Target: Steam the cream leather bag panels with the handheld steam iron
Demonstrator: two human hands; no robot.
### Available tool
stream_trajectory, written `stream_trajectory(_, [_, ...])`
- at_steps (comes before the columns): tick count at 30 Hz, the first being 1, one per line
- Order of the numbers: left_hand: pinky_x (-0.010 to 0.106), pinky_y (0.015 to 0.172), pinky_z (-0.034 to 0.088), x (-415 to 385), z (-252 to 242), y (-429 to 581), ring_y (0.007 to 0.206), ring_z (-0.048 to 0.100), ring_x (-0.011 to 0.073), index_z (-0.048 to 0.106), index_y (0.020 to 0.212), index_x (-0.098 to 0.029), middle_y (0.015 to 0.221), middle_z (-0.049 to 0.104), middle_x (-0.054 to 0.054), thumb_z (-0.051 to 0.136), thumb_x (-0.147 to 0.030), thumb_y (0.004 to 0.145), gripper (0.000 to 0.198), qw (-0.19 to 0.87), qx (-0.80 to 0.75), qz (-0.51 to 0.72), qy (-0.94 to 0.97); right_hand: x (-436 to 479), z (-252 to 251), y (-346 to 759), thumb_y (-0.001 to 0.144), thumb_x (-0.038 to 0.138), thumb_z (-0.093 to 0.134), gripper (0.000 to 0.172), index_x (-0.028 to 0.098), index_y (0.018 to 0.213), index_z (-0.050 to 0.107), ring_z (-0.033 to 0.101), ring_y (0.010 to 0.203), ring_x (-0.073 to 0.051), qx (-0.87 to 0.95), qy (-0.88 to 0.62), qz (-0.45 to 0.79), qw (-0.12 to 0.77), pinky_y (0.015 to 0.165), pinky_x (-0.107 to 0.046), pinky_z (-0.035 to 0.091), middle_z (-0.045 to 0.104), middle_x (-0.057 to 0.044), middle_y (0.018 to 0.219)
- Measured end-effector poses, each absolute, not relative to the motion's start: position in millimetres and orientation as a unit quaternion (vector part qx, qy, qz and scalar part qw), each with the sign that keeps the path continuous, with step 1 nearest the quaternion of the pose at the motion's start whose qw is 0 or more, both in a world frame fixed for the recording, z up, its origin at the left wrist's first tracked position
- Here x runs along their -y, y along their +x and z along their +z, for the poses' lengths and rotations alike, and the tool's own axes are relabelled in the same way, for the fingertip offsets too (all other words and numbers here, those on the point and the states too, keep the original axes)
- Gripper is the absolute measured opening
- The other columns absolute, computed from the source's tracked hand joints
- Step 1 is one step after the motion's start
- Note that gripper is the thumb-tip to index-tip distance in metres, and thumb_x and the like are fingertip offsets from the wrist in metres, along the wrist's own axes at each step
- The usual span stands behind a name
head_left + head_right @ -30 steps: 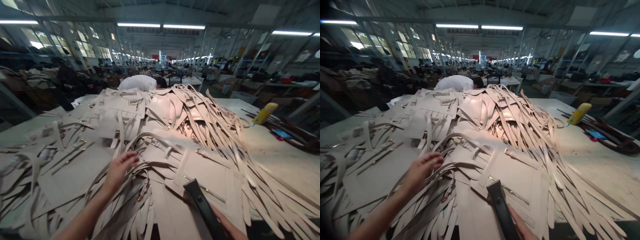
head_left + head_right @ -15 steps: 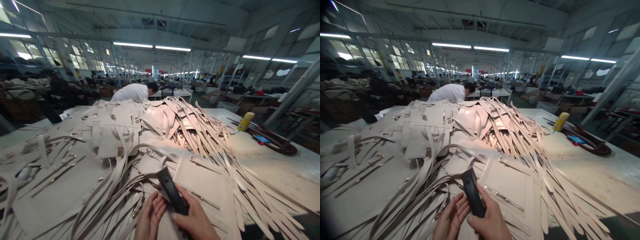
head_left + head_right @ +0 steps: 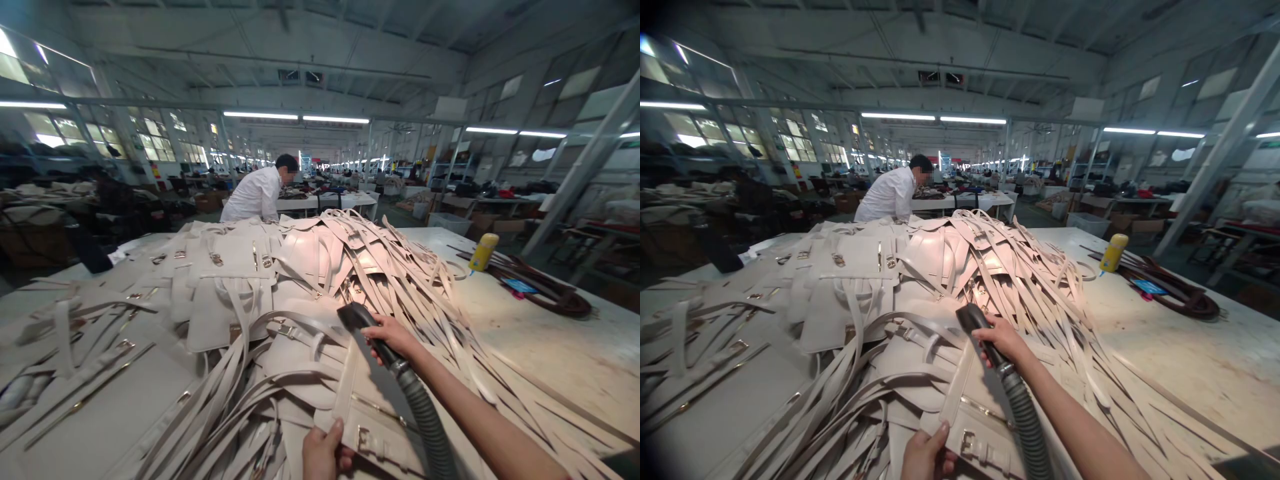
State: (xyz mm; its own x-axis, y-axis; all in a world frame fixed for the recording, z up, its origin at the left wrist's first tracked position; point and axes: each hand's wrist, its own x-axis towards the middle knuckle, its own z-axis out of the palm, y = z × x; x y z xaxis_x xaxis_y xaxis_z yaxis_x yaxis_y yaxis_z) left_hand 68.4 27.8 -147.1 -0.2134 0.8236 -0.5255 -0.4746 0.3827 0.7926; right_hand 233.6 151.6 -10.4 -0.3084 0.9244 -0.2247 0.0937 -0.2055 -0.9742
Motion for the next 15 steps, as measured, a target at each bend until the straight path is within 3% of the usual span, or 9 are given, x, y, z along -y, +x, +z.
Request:
stream_trajectory(4, [0.016,0.030,0.037,-25.6,-148.3,65.6,0.031,0.046,0.0085,0.058,0.064,-0.010,0.046,0.059,0.005,0.078,-0.037,0.049,0.036,0.611,-0.559,0.541,0.147,-128.4,-1.2,247.0,0.070,0.031,0.057,0.025,0.019,0.088,0.046,0.054,0.041,-0.010,0.526,-0.476,0.595,0.378,0.034,-0.019,0.045,0.055,0.004,0.061])
stream_trajectory(10, [0.020,0.033,0.039,-28.7,-146.5,73.4,0.037,0.051,0.0124,0.059,0.070,-0.010,0.052,0.061,0.005,0.078,-0.036,0.049,0.038,0.602,-0.572,0.537,0.149,-67.0,-14.3,249.4,0.064,0.021,0.058,0.036,0.017,0.098,0.051,0.053,0.035,-0.012,0.515,-0.450,0.672,0.285,0.030,-0.019,0.044,0.058,0.003,0.053])
stream_trajectory(12, [0.021,0.034,0.041,-31.0,-139.1,74.9,0.041,0.054,0.0149,0.060,0.073,-0.010,0.053,0.061,0.004,0.077,-0.035,0.052,0.036,0.614,-0.572,0.522,0.153,-68.0,-18.1,232.4,0.061,0.019,0.058,0.035,0.016,0.095,0.054,0.050,0.032,-0.012,0.519,-0.451,0.657,0.307,0.028,-0.019,0.042,0.053,0.006,0.047])
stream_trajectory(15, [0.026,0.043,0.047,-38.3,-121.8,63.1,0.052,0.060,0.0200,0.061,0.079,-0.012,0.059,0.064,0.005,0.073,-0.030,0.056,0.031,0.605,-0.566,0.534,0.168,-79.4,-16.7,210.0,0.060,0.018,0.057,0.047,0.018,0.106,0.050,0.047,0.032,-0.010,0.515,-0.467,0.602,0.393,0.027,-0.018,0.040,0.047,0.010,0.046])
